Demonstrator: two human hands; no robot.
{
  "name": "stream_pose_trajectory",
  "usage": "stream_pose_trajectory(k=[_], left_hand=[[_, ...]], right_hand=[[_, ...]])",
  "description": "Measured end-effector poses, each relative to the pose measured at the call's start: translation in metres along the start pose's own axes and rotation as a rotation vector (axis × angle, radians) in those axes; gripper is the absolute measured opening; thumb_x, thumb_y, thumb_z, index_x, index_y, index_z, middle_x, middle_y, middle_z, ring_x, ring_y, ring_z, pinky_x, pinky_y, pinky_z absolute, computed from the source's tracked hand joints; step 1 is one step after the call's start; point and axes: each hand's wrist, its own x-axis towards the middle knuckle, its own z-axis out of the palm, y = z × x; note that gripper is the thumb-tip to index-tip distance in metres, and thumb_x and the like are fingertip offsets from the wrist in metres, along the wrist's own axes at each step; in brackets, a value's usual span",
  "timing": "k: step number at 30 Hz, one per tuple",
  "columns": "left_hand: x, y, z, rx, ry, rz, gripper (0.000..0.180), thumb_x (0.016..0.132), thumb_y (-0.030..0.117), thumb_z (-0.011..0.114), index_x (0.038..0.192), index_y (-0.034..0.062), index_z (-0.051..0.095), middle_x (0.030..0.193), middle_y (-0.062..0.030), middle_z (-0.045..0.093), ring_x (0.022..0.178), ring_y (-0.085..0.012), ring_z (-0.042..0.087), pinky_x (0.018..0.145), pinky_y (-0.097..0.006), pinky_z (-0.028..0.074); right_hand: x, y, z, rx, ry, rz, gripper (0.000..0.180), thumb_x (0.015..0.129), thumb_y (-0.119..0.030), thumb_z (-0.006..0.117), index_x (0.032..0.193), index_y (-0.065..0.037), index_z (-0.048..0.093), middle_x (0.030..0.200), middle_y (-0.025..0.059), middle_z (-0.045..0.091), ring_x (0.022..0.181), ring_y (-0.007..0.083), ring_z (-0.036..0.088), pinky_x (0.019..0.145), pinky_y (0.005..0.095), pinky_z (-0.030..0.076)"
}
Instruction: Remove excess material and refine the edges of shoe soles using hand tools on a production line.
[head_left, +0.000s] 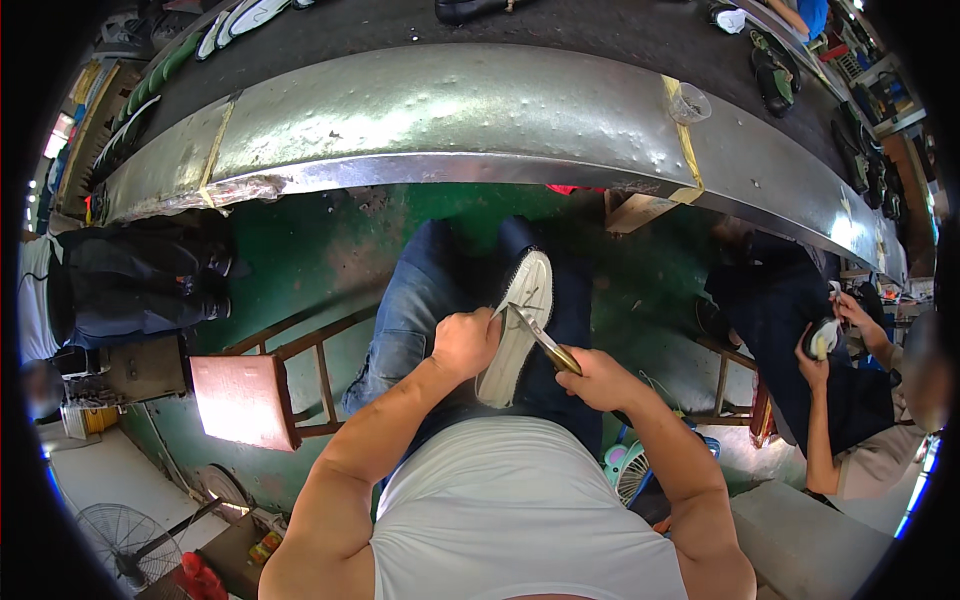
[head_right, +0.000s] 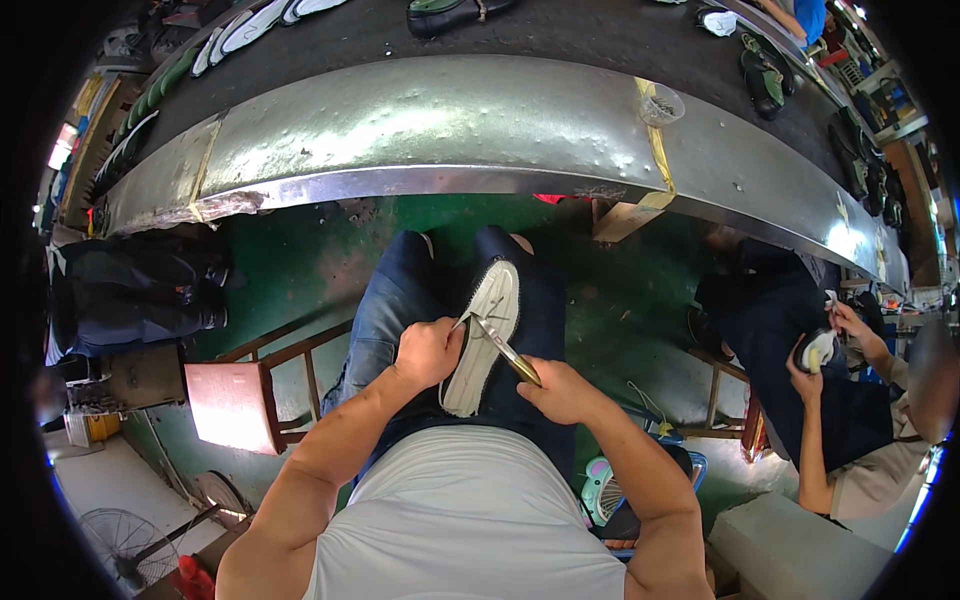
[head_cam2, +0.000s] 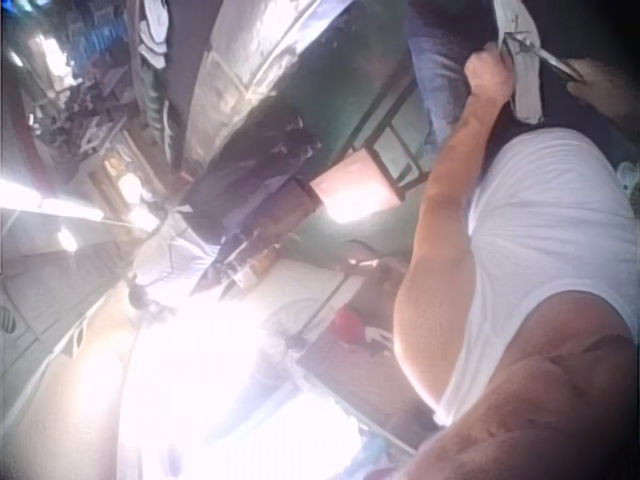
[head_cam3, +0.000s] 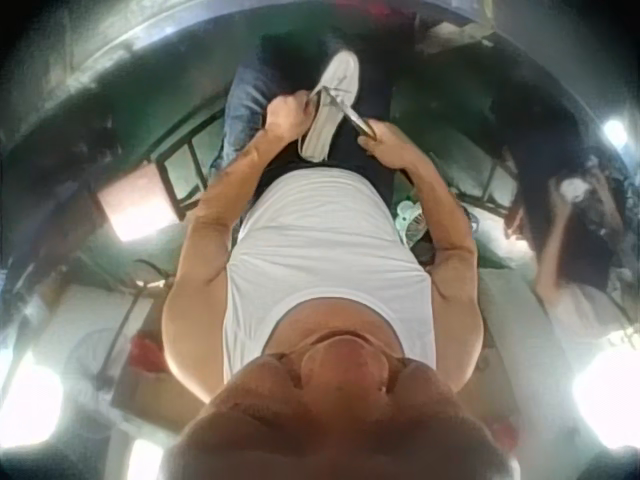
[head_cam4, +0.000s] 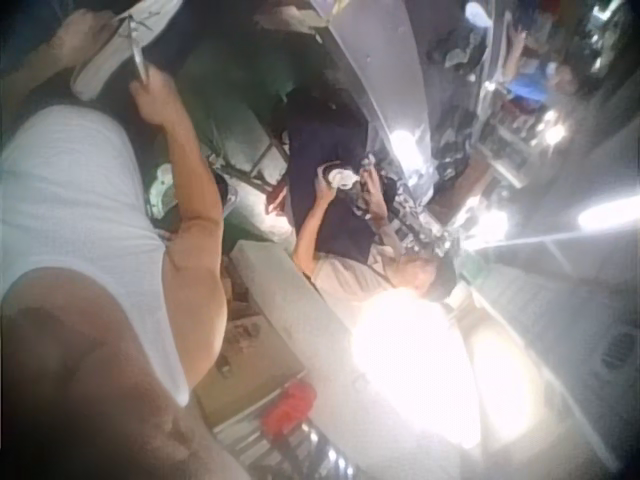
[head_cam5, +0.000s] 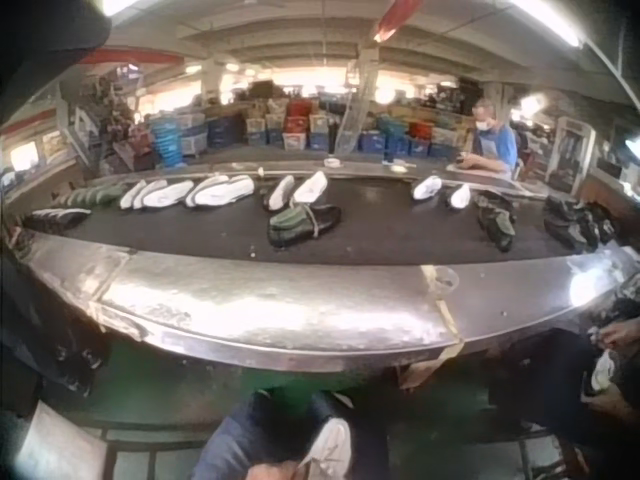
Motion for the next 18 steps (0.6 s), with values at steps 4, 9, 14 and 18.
stream_pose_trajectory(k=[4,9,14,18], left_hand=[[0.001,0.016,-0.001,0.077,-0.003,0.035,0.019,0.092,0.02,0.06,0.089,0.0041,0.069,0.067,-0.0193,0.066,0.063,-0.0386,0.067,0.06,-0.049,0.055],[0.001,0.02,-0.006,0.128,-0.09,0.053,0.026,0.098,0.024,0.055,0.094,0.0012,0.067,0.071,-0.0195,0.066,0.067,-0.0373,0.067,0.064,-0.046,0.055],[0.019,-0.034,0.038,-0.976,-0.132,-0.464,0.043,0.106,0.036,0.042,0.131,0.0049,0.057,0.123,-0.0189,0.063,0.118,-0.0268,0.059,0.101,-0.039,0.046],[0.016,-0.031,0.027,-1.524,-0.397,-0.502,0.062,0.103,0.045,0.05,0.15,0.0054,0.037,0.142,-0.0101,0.051,0.132,-0.0219,0.048,0.11,-0.038,0.039]], right_hand=[[0.009,-0.01,-0.023,0.233,-0.173,0.22,0.026,0.097,-0.022,0.061,0.113,-0.001,0.06,0.091,0.0051,0.067,0.081,0.0139,0.066,0.067,0.0295,0.054],[0.017,-0.044,-0.057,0.227,-0.263,0.272,0.032,0.098,-0.029,0.059,0.113,-0.001,0.061,0.1,0.0103,0.07,0.092,0.0221,0.067,0.075,0.0444,0.052],[0.032,-0.048,-0.049,-0.595,-0.083,0.046,0.027,0.096,-0.024,0.058,0.104,0.002,0.061,0.097,0.0256,0.067,0.093,0.0444,0.065,0.079,0.0509,0.051],[0.044,0.004,-0.004,-0.315,0.157,-0.144,0.024,0.093,-0.022,0.062,0.093,0.001,0.06,0.084,0.0256,0.066,0.082,0.0457,0.064,0.074,0.0526,0.05]])
